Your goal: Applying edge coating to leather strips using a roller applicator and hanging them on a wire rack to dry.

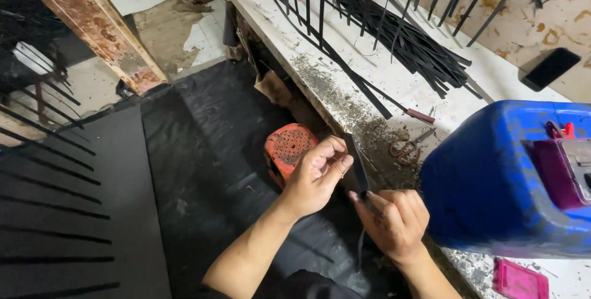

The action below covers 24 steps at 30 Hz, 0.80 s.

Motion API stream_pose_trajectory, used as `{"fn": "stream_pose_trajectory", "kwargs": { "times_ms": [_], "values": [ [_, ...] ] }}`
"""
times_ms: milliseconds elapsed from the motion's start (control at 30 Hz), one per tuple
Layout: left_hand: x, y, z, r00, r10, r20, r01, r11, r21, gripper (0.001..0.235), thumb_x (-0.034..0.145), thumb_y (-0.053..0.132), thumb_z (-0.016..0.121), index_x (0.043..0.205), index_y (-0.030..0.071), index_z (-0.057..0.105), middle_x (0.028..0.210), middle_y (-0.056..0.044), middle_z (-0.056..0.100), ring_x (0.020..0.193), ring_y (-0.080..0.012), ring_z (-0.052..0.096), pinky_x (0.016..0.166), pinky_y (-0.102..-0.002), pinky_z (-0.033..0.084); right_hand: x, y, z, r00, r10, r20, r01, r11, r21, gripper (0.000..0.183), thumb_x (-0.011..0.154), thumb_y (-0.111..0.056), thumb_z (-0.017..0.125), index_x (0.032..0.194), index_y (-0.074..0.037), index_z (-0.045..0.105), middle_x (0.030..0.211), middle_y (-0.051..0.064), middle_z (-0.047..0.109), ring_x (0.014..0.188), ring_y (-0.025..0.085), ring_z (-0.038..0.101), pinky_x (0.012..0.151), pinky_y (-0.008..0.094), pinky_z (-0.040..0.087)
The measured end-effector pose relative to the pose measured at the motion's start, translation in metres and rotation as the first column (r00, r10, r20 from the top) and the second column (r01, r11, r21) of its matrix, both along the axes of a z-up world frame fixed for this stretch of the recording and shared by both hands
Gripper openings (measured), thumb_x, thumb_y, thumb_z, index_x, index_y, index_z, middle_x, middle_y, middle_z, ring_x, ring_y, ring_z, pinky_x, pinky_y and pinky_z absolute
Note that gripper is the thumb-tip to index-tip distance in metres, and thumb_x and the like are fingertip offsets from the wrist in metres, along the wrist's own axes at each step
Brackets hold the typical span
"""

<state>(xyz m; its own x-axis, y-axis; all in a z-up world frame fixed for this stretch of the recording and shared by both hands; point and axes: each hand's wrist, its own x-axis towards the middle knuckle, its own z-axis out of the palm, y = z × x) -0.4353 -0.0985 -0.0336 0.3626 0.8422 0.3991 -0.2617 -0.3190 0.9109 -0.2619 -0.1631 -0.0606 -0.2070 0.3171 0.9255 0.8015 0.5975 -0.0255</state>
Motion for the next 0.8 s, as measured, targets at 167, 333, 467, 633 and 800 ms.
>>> {"fn": "stream_pose_trajectory", "kwargs": {
  "times_ms": [167,333,467,633,800],
  "values": [
    [-0.001,-0.003,0.017,0.984,0.128,-0.125,-0.102,0.975,0.199,0.013,0.103,0.011,0.060,0.111,0.001,0.063,0.106,-0.007,0.065,0.104,-0.0146,0.062,0.098,-0.026,0.050,0.004,-0.016,0.007,0.996,0.041,-0.078,-0.044,0.999,-0.032,0.027,0.088,-0.022,0.082,0.093,-0.003,0.064,0.077,0.011,0.063,0.060,0.024,0.054,0.056,0.035,0.042],
    [-0.002,-0.010,0.049,0.980,0.010,-0.201,0.041,0.968,0.249,0.009,0.104,0.010,0.055,0.105,0.002,0.060,0.100,-0.006,0.061,0.093,-0.0144,0.059,0.087,-0.027,0.048,0.039,-0.041,0.019,0.971,-0.146,-0.188,0.134,0.988,-0.077,0.015,0.091,-0.009,0.076,0.094,-0.001,0.064,0.079,0.014,0.066,0.063,0.026,0.058,0.059,0.035,0.046],
    [-0.005,-0.002,0.051,0.975,-0.038,-0.219,0.089,0.970,0.225,0.008,0.103,0.007,0.055,0.103,0.000,0.059,0.103,-0.008,0.060,0.094,-0.0140,0.059,0.085,-0.025,0.051,0.081,-0.063,0.038,0.873,-0.422,-0.244,0.391,0.905,-0.166,0.013,0.098,0.001,0.070,0.086,-0.002,0.064,0.078,0.011,0.066,0.065,0.023,0.057,0.064,0.033,0.045],
    [-0.005,0.015,0.032,0.972,-0.071,-0.222,0.110,0.980,0.165,0.010,0.102,0.008,0.058,0.105,0.000,0.061,0.106,-0.010,0.062,0.088,-0.0129,0.058,0.080,-0.025,0.048,0.189,-0.088,0.023,0.649,-0.674,-0.354,0.603,0.739,-0.300,0.014,0.109,0.002,0.073,0.098,0.002,0.064,0.083,0.011,0.062,0.072,0.018,0.053,0.069,0.033,0.044],
    [0.002,0.021,0.022,0.970,0.059,-0.237,-0.019,0.986,0.167,0.021,0.097,0.006,0.065,0.115,-0.005,0.066,0.111,-0.012,0.070,0.100,-0.0140,0.068,0.086,-0.022,0.055,0.292,-0.087,0.016,0.443,-0.857,-0.263,0.682,0.512,-0.522,0.019,0.112,-0.016,0.079,0.099,-0.004,0.073,0.087,0.006,0.073,0.076,0.014,0.064,0.069,0.031,0.050]
  ]
}}
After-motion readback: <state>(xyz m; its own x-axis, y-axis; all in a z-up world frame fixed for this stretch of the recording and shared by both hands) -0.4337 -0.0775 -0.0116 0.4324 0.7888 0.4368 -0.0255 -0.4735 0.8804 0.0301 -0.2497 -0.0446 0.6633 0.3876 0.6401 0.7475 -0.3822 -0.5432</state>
